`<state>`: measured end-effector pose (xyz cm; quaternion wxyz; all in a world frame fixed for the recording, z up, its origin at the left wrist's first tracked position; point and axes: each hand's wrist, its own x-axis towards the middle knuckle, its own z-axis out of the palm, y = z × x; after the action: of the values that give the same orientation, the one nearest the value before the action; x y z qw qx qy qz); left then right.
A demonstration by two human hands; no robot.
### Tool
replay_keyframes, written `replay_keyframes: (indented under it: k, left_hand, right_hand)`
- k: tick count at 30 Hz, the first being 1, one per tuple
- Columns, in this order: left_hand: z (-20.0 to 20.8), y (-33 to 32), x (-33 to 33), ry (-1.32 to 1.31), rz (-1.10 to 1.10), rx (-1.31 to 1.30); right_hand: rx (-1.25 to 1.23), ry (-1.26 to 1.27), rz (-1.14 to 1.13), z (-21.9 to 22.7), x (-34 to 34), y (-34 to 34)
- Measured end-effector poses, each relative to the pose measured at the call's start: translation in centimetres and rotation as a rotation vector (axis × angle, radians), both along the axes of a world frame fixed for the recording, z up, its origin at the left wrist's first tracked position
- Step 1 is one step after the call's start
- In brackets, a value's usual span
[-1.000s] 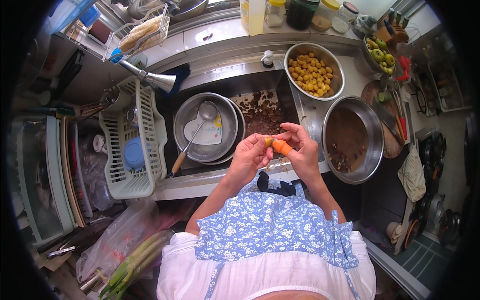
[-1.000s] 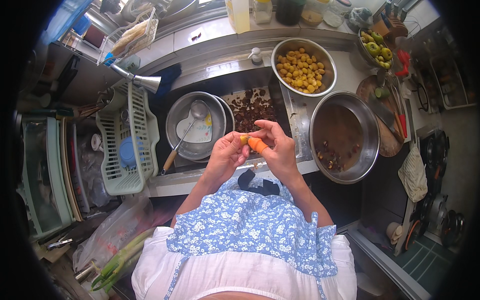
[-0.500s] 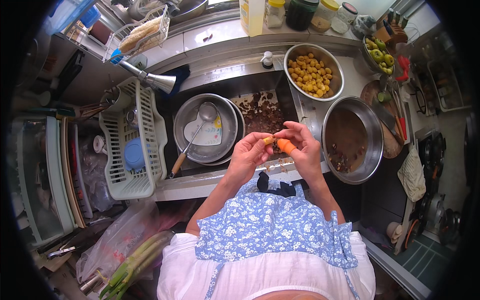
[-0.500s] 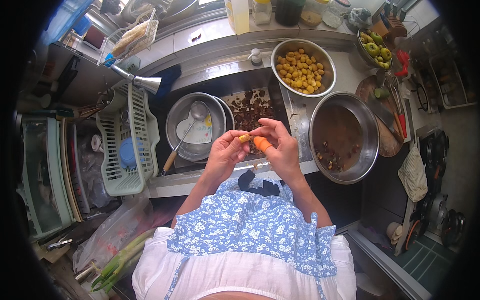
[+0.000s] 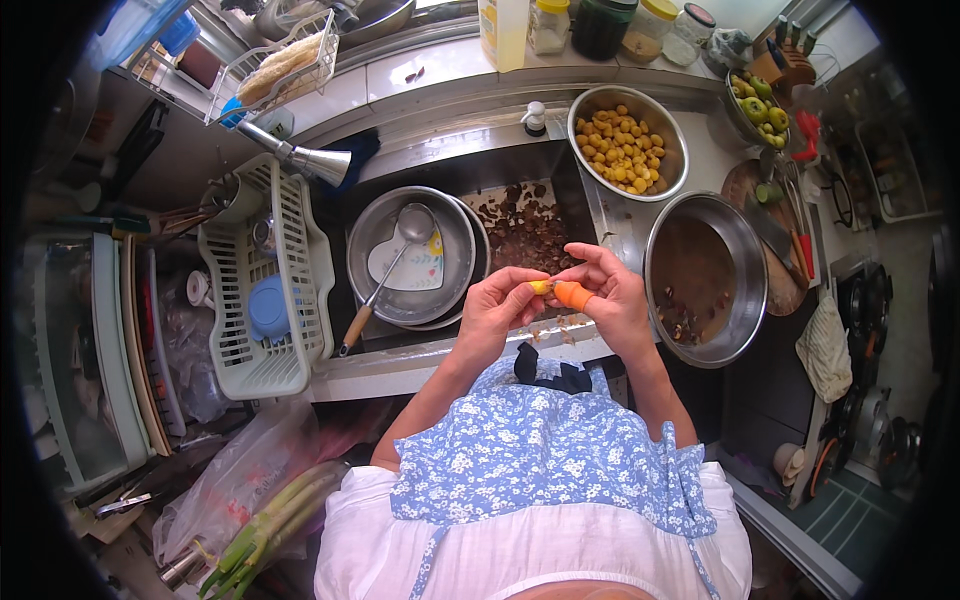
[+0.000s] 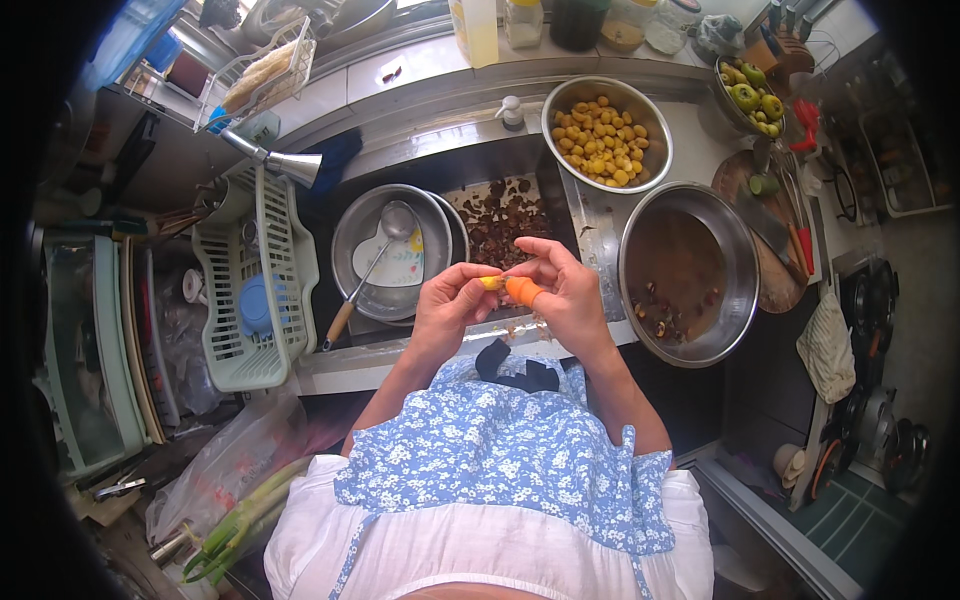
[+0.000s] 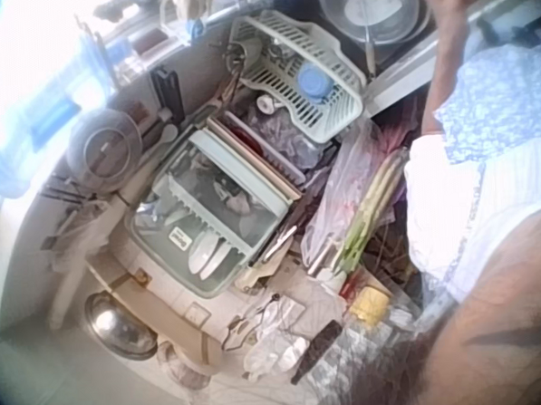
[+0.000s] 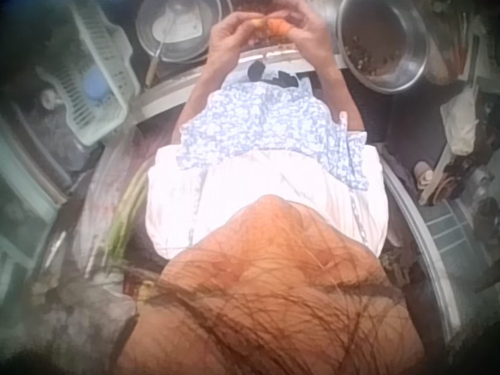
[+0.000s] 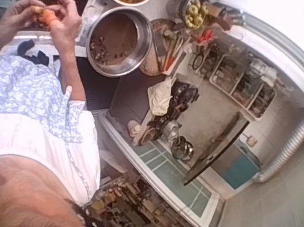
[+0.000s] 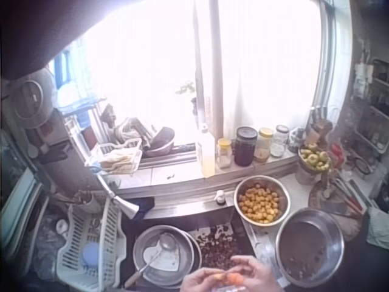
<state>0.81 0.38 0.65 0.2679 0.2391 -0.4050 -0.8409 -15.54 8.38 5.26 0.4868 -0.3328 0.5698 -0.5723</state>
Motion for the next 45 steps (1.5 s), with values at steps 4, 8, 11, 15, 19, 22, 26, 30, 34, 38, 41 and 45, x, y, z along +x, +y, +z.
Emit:
replay_keyframes:
  k: [4,8,11,15,19,22,26,30,34,38,41,45]
  left_hand:
    - [-0.4,-0.2,-0.2,0.083,0.003,0.143]
    - [-0.4,0.0,-0.5,0.013,0.044,0.122]
    - [-0.1,0.2,-0.5,-0.047,0.05,0.041]
    - [0.6,0.4,-0.5,-0.114,0.051,0.012]
    - [0.1,0.3,-0.8,-0.006,0.096,0.121]
    - [0.2,0.3,-0.9,-0.01,0.103,0.134]
    - [-0.2,0.3,-0.8,-0.02,0.079,0.082]
    - [-0.8,-0.1,-0.4,0.109,0.023,0.147]
    - [-0.7,-0.3,-0.4,0.095,0.006,0.119]
    - [0.1,-0.2,-0.4,-0.048,-0.009,-0.016]
    - [-0.5,-0.3,-0.1,-0.009,-0.025,-0.026]
    - [-0.9,-0.3,0.1,0.097,-0.037,0.045]
  right_hand:
    - [-0.005,-0.106,-0.03,-0.1,0.0,-0.1]
    - [-0.002,-0.086,-0.039,-0.2,0.2,-0.3]
    - [0.012,0.059,-0.031,-0.1,0.8,-0.3]
    - [0.02,0.0,-0.037,-0.5,0.7,-0.2]
    - [-0.013,-0.151,-0.042,-1.3,0.3,-0.1]
    - [-0.015,-0.045,-0.046,-1.1,0.5,-0.2]
    - [-0.012,0.028,-0.046,-1.0,0.8,-0.3]
    - [0.047,-0.187,-0.006,-0.1,-0.3,-0.3]
    - [0.045,-0.252,-0.047,0.1,-0.1,-0.3]
    - [0.01,-0.068,-0.029,-0.5,0.2,-0.3]
    - [0.04,-0.15,-0.021,-0.1,-0.1,-0.1]
    - [0.051,-0.252,-0.042,0.0,-0.1,-0.2]
